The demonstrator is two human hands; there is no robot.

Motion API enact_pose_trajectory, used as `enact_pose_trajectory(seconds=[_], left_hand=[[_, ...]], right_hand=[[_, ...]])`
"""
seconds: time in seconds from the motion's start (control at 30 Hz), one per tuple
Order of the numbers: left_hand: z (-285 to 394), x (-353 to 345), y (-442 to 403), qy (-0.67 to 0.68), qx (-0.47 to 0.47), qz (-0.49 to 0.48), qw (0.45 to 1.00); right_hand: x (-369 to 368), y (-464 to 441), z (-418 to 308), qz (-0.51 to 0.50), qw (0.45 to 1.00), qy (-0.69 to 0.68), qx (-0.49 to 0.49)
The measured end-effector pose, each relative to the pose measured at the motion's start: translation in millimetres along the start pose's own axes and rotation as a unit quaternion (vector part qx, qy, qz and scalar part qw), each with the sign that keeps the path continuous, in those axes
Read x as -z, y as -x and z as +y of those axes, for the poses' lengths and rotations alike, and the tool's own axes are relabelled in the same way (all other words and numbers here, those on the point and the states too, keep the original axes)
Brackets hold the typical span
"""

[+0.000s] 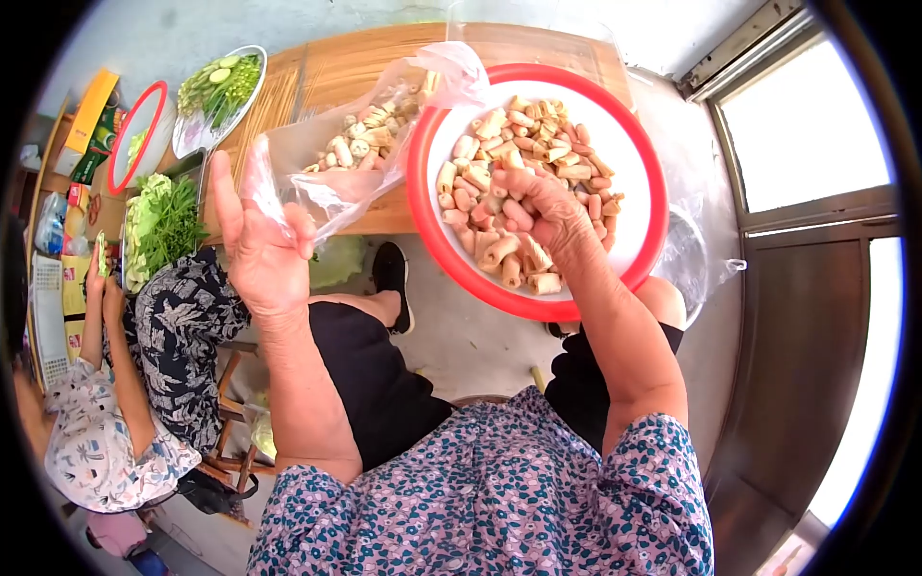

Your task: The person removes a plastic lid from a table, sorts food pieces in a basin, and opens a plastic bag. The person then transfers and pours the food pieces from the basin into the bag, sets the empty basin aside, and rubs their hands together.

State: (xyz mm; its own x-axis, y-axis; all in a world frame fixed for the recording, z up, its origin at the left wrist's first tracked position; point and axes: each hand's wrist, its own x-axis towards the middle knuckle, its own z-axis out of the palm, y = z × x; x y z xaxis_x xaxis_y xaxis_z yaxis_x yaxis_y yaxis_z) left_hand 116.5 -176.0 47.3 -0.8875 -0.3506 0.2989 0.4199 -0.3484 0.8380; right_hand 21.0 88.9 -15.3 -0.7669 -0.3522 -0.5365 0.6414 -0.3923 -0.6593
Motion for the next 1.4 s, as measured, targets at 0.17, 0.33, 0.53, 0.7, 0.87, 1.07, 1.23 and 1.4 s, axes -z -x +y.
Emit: enact_pose_trajectory(seconds=[0.17,0.33,0.53,0.7,0.87,1.07,1.23,1.4], left_hand=[[-6.2,0.2,1.8,0.083,0.000,-0.035,0.996],[-4.1,0.7,0.8,0.046,0.009,-0.021,0.999],[-2.8,2.6,-1.7,0.016,0.007,0.002,1.000],[-3.1,-1.2,-0.5,-0.002,0.006,0.018,1.000],[-5.3,-7.8,-1.7,0.013,0.005,0.036,0.999],[-7.1,-6.7,-6.6,0.017,0.019,0.024,0.999],[-8.4,-8.9,-9.7,0.011,0.019,0.021,1.000],[-12.2,-5.5,-10.8,0.003,0.019,0.005,1.000]], right_hand=[[-77.9,-29.4,-6.1,-0.092,0.995,0.042,0.020],[-146.4,-84.3,26.5,-0.120,0.993,0.013,0.015],[-143.1,-76.8,15.7,0.031,0.997,0.040,0.065],[-22.1,-20.2,-30.8,0.067,0.854,0.476,0.198],[90.1,-36.8,-40.4,0.287,0.627,0.666,0.283],[77.2,-64.5,-43.8,0.253,0.609,0.741,0.127],[72.5,-54.0,-33.6,0.179,0.514,0.833,0.101],[82.3,-67.3,-26.5,0.202,0.536,0.813,0.106]])
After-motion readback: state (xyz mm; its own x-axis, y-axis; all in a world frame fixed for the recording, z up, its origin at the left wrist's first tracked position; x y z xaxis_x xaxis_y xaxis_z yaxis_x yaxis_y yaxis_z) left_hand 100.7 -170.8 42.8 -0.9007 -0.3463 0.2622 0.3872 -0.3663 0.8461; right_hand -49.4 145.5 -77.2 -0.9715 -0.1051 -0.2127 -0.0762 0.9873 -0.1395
